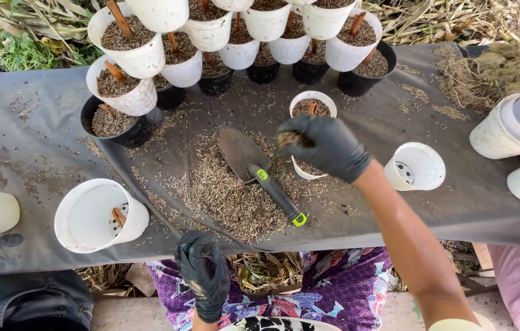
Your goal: Filling small plastic pots with soil using a hand trowel and inserting plant cuttings into them.
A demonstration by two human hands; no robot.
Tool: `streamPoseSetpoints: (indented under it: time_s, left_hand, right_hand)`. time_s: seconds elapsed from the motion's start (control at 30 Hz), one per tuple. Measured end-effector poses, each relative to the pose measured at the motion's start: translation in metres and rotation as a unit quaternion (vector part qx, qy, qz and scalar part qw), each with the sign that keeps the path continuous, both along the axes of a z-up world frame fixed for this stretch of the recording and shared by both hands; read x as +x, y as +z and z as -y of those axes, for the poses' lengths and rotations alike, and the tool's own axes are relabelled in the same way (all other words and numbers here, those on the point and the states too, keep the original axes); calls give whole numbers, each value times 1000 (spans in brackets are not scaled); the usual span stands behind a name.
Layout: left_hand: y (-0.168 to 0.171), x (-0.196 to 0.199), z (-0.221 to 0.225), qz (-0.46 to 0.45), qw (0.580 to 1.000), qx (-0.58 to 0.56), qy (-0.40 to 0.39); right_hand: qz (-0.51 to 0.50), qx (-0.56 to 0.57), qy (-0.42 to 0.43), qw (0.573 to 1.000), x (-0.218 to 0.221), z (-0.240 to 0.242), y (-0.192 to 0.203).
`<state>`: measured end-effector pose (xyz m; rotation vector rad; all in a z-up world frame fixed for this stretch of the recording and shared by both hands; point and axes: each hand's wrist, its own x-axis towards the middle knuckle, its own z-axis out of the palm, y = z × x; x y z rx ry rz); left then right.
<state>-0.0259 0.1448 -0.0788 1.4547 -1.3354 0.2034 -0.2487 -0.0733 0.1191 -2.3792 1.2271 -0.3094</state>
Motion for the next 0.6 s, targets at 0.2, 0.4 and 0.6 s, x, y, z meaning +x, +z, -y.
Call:
streamPoseSetpoints:
  time_s: [0.2,0.4,0.6]
  left_hand:
    - [-12,-2,1,42,997,-61,-24]
    - [20,-9,2,-25,999,8,-39]
    - [-31,-3,-5,66,996,-55,-24]
  right_hand:
    - [16,-62,-42,997,-51,24,-10]
    - [16,-38,-100,994,-70,24,-25]
    - [32,-48,-70,996,-83,24,-39]
